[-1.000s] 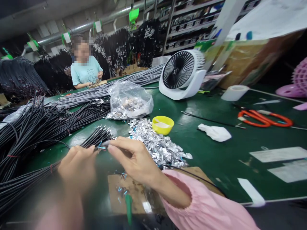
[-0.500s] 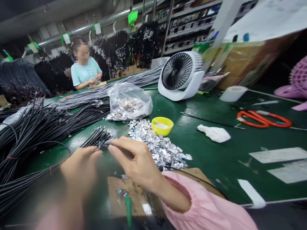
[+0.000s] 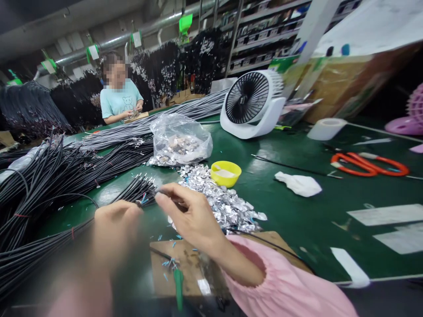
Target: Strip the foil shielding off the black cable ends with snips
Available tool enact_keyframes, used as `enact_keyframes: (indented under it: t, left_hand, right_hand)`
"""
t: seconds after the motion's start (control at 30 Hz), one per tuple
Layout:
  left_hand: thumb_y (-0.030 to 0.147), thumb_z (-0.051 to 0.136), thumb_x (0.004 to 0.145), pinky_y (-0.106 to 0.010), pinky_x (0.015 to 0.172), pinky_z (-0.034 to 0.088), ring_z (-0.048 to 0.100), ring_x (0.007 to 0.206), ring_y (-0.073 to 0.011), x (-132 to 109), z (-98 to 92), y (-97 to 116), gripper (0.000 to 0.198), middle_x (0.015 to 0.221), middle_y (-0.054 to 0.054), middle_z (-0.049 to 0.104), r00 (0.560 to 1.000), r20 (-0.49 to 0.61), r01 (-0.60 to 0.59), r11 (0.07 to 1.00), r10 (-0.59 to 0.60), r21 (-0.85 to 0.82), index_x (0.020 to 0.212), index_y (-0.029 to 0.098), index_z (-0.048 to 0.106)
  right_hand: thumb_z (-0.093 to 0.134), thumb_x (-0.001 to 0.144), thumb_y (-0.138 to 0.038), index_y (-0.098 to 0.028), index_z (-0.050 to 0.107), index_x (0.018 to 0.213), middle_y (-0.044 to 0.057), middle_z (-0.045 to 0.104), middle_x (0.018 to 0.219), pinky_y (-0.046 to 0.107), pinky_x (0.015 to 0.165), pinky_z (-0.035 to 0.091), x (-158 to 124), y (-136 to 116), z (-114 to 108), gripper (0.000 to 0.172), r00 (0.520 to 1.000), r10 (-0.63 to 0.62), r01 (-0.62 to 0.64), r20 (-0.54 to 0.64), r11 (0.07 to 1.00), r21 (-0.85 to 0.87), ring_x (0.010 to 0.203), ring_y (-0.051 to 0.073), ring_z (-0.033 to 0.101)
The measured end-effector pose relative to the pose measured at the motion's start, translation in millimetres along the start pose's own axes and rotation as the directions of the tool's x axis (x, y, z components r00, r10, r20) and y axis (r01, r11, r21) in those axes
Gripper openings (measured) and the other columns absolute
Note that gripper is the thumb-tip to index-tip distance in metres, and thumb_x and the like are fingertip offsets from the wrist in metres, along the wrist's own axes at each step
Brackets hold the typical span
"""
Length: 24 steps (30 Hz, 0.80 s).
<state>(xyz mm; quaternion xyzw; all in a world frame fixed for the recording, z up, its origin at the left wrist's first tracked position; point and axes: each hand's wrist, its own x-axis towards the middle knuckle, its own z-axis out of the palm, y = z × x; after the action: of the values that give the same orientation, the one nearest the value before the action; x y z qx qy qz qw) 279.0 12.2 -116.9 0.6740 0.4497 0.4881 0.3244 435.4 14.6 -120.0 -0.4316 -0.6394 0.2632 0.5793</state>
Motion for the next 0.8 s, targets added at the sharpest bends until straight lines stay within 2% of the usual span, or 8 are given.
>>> enact_keyframes:
  t: [0.17,0.3,0.37,0.47,0.57,0.63,0.73,0.8]
  left_hand:
    - [0.017,0.065,0.075,-0.020,0.046,0.044,0.059,0.050,-0.0107,-3,8.2,-9,0.005,0.060,0.001,0.067,0.966,-0.042,-0.243,0.952,0.255,0.187,0.072,0.019,0.069]
    - [0.015,0.062,0.077,-0.019,0.047,0.041,0.057,0.052,-0.0097,0,9.6,-11,0.009,0.061,0.002,0.065,0.962,-0.020,-0.263,0.942,0.273,0.209,0.071,0.019,0.069]
    - [0.017,0.058,0.080,-0.018,0.044,0.037,0.054,0.050,-0.0087,2,9.4,-9,0.016,0.057,0.002,0.062,0.980,0.034,-0.199,0.960,0.196,0.198,0.066,0.017,0.067]
    - [0.024,0.051,0.084,-0.017,0.039,0.030,0.047,0.041,-0.0069,3,8.1,-3,0.031,0.047,0.003,0.054,0.986,0.164,-0.001,0.990,-0.022,0.142,0.056,0.015,0.061]
    - [0.030,0.049,0.084,-0.017,0.037,0.028,0.042,0.036,-0.0061,3,5.6,2,0.037,0.041,0.003,0.048,0.964,0.230,0.120,0.991,-0.130,0.057,0.051,0.015,0.056]
    - [0.034,0.050,0.083,-0.017,0.036,0.027,0.040,0.034,-0.0059,3,3.9,4,0.038,0.040,0.004,0.046,0.960,0.232,0.160,0.987,-0.157,0.009,0.050,0.015,0.055]
    - [0.036,0.054,0.079,-0.017,0.035,0.027,0.041,0.035,-0.0064,4,3.2,3,0.035,0.041,0.003,0.048,0.965,0.190,0.188,0.982,-0.179,-0.032,0.052,0.014,0.057]
    - [0.035,0.058,0.076,-0.017,0.038,0.031,0.046,0.039,-0.0076,4,4.7,1,0.029,0.045,0.001,0.054,0.978,0.144,0.158,0.987,-0.152,-0.028,0.056,0.013,0.061]
  right_hand:
    - [0.062,0.075,-0.052,-0.017,0.054,0.064,0.000,0.050,0.060,0.023,0.049,0.038,4,-2,0,0.038,0.999,0.030,-0.032,0.032,0.998,0.049,0.055,0.011,0.046]
    - [0.055,0.077,-0.059,-0.018,0.047,0.068,-0.006,0.034,0.053,0.022,0.041,0.027,7,5,2,0.043,0.945,0.163,-0.240,0.283,0.934,0.263,0.044,0.008,0.031]
    - [0.049,0.082,-0.054,-0.019,0.043,0.069,-0.008,0.028,0.052,0.022,0.039,0.024,6,9,3,0.038,0.922,0.114,-0.231,0.370,0.929,0.289,0.042,0.008,0.026]
    - [0.043,0.086,-0.028,-0.019,0.042,0.069,-0.003,0.037,0.058,0.023,0.045,0.030,4,12,5,0.020,0.969,-0.148,0.153,0.199,0.988,-0.008,0.049,0.011,0.036]
    - [0.038,0.078,-0.007,-0.018,0.047,0.072,0.003,0.047,0.065,0.025,0.047,0.030,4,14,4,0.015,0.885,-0.461,0.432,0.062,0.767,-0.475,0.054,0.014,0.042]
    - [0.039,0.079,-0.005,-0.018,0.048,0.075,0.004,0.049,0.065,0.025,0.046,0.030,6,15,1,0.016,0.843,-0.536,0.390,-0.055,0.677,-0.624,0.055,0.014,0.044]
    - [0.045,0.087,-0.014,-0.019,0.047,0.070,0.001,0.048,0.060,0.023,0.046,0.032,10,13,-4,0.017,0.862,-0.445,0.240,-0.243,0.780,-0.577,0.052,0.013,0.046]
    - [0.044,0.090,-0.018,-0.018,0.046,0.065,-0.001,0.048,0.055,0.021,0.044,0.032,11,11,-3,0.024,0.927,-0.367,0.300,-0.072,0.845,-0.443,0.047,0.010,0.044]
